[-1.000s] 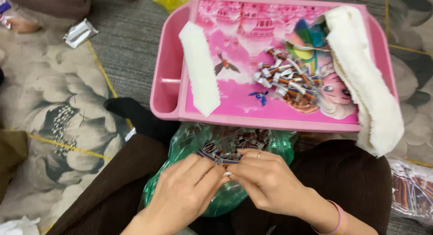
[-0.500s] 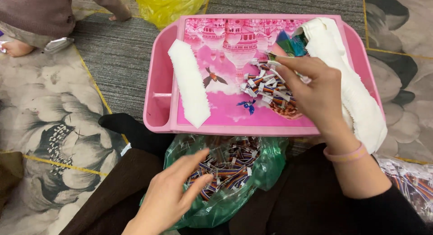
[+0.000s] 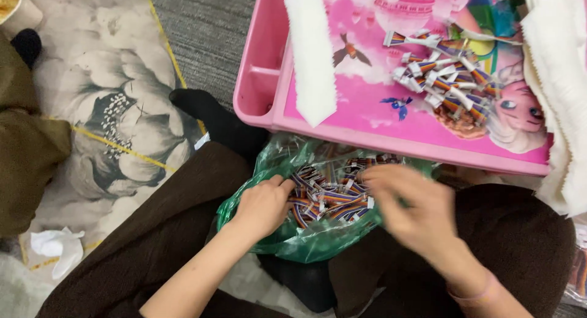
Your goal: Wrapping small bundles of multi-colored wires with white adhesive tape
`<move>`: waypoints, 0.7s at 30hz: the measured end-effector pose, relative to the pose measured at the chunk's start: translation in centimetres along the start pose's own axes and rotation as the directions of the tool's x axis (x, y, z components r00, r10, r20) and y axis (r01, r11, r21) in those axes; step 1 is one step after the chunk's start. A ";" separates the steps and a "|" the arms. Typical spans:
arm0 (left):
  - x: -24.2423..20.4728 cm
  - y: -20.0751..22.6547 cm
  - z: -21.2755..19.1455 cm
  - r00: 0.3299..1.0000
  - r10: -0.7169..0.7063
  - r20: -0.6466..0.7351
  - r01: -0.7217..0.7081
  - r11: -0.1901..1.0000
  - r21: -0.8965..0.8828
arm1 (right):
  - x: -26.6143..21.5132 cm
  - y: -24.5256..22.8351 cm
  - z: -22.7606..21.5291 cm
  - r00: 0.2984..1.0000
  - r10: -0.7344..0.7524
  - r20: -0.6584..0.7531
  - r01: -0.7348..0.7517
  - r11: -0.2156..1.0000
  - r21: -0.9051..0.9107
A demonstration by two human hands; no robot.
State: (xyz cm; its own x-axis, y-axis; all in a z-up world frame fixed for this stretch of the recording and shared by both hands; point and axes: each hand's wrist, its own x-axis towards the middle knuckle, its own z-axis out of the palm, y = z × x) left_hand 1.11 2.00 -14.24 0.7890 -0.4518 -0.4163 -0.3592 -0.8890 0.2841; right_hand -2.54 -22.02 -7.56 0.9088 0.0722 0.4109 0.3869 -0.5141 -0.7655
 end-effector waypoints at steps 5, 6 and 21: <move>-0.1 1.0 1.6 0.996 0.088 -0.024 -0.089 0.996 -0.029 | -1.3 2.9 4.3 0.845 0.108 0.524 0.120 0.916 -0.382; -0.1 0.8 1.9 0.995 0.091 -0.025 -0.092 0.995 -0.042 | -1.9 4.0 5.1 0.800 0.117 0.588 0.258 0.818 -0.514; -1.3 4.3 -3.5 0.991 -0.018 -0.136 -0.131 0.163 -0.978 | -0.8 1.3 3.6 0.676 0.540 0.501 -0.736 0.530 0.422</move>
State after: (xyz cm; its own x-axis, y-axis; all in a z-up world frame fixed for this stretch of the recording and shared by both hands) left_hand 0.30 -0.99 -9.50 0.8559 -0.4213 -0.2999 0.3250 -0.0128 0.9456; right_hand -2.21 -19.67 -10.62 0.9017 0.1998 -0.3834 -0.3976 0.0348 -0.9169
